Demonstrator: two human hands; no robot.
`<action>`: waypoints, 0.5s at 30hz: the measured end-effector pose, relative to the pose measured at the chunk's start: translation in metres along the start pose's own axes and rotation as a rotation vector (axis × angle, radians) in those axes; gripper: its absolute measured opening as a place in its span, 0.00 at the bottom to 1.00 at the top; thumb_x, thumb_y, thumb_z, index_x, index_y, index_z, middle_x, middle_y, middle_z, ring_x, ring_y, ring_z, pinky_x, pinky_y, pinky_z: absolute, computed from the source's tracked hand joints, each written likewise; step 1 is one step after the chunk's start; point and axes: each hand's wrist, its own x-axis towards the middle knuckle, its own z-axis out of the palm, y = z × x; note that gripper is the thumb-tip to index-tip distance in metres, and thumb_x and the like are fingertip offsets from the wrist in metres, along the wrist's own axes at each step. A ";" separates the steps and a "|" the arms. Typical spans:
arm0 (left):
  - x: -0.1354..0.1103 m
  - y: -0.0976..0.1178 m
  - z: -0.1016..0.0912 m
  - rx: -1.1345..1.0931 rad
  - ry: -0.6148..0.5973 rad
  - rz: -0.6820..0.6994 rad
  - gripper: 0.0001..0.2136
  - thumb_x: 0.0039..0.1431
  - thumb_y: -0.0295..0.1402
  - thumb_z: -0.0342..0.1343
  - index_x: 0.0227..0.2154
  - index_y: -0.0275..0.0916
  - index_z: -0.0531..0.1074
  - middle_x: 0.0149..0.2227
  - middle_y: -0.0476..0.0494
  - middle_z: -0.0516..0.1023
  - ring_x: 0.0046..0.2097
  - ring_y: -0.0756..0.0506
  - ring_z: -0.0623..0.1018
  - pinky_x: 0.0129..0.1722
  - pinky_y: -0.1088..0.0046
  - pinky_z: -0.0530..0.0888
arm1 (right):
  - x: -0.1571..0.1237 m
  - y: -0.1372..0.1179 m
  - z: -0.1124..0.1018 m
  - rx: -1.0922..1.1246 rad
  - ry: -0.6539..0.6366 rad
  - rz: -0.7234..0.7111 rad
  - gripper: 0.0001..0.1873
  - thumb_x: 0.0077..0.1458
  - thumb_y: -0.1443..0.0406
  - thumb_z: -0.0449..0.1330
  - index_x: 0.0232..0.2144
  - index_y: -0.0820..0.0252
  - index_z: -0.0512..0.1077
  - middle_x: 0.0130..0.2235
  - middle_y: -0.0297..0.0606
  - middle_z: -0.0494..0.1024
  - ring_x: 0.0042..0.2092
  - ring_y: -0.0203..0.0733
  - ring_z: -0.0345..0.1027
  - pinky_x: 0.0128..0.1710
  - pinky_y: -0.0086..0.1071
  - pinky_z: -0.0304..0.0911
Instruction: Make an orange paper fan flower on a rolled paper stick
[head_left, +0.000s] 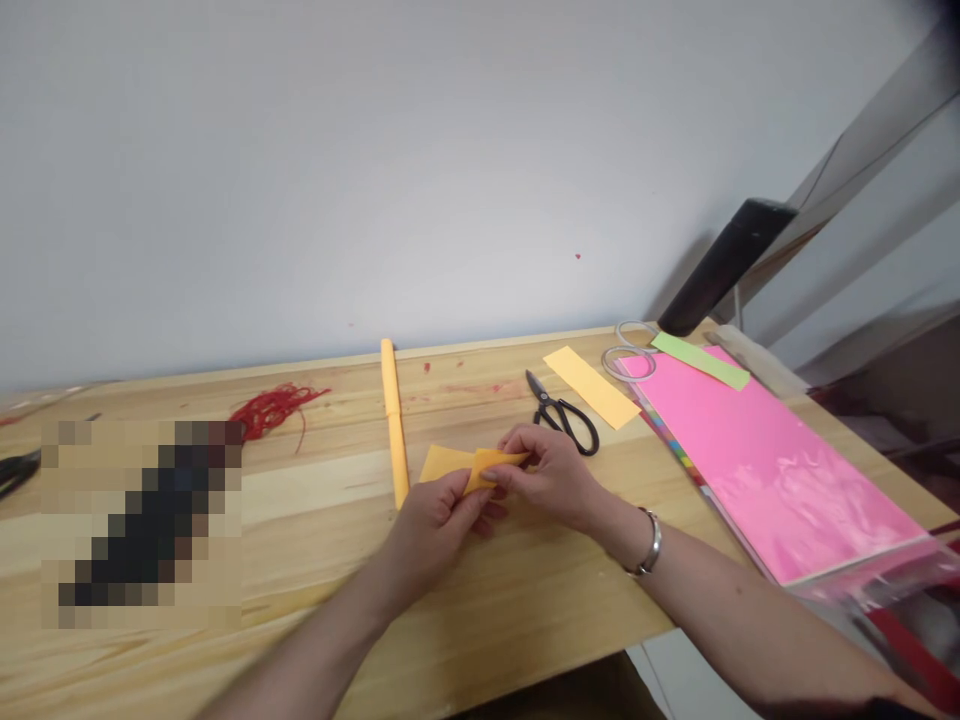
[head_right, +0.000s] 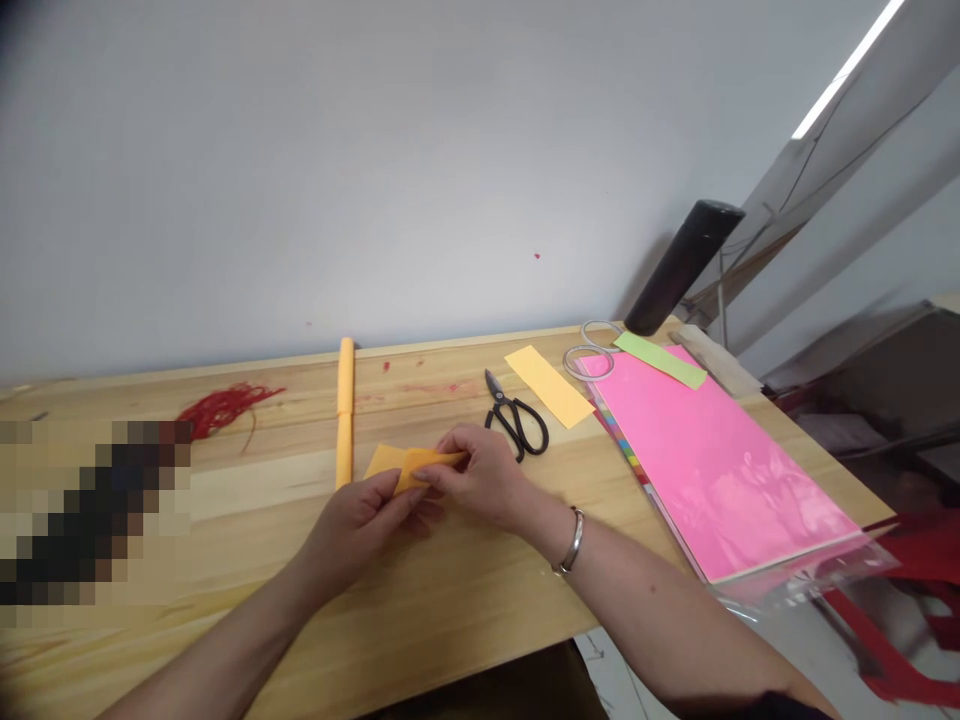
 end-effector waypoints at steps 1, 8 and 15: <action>0.000 0.000 0.000 -0.018 -0.006 -0.007 0.12 0.56 0.41 0.51 0.34 0.38 0.74 0.32 0.45 0.79 0.34 0.45 0.78 0.33 0.70 0.75 | 0.000 0.000 0.000 0.007 -0.004 0.018 0.12 0.43 0.62 0.64 0.20 0.61 0.65 0.24 0.32 0.69 0.26 0.33 0.61 0.25 0.27 0.57; 0.000 0.003 0.000 -0.058 -0.049 -0.053 0.13 0.55 0.41 0.51 0.35 0.38 0.74 0.33 0.45 0.80 0.33 0.45 0.79 0.33 0.70 0.75 | 0.002 -0.001 -0.004 0.178 -0.077 0.081 0.14 0.43 0.61 0.64 0.32 0.62 0.72 0.29 0.35 0.74 0.31 0.35 0.66 0.31 0.28 0.61; -0.001 0.006 0.001 -0.103 -0.089 -0.079 0.14 0.54 0.43 0.53 0.33 0.37 0.74 0.31 0.44 0.80 0.33 0.44 0.79 0.32 0.68 0.76 | 0.004 -0.003 -0.005 0.174 -0.073 0.114 0.09 0.43 0.62 0.63 0.19 0.63 0.72 0.21 0.32 0.72 0.25 0.32 0.62 0.25 0.25 0.57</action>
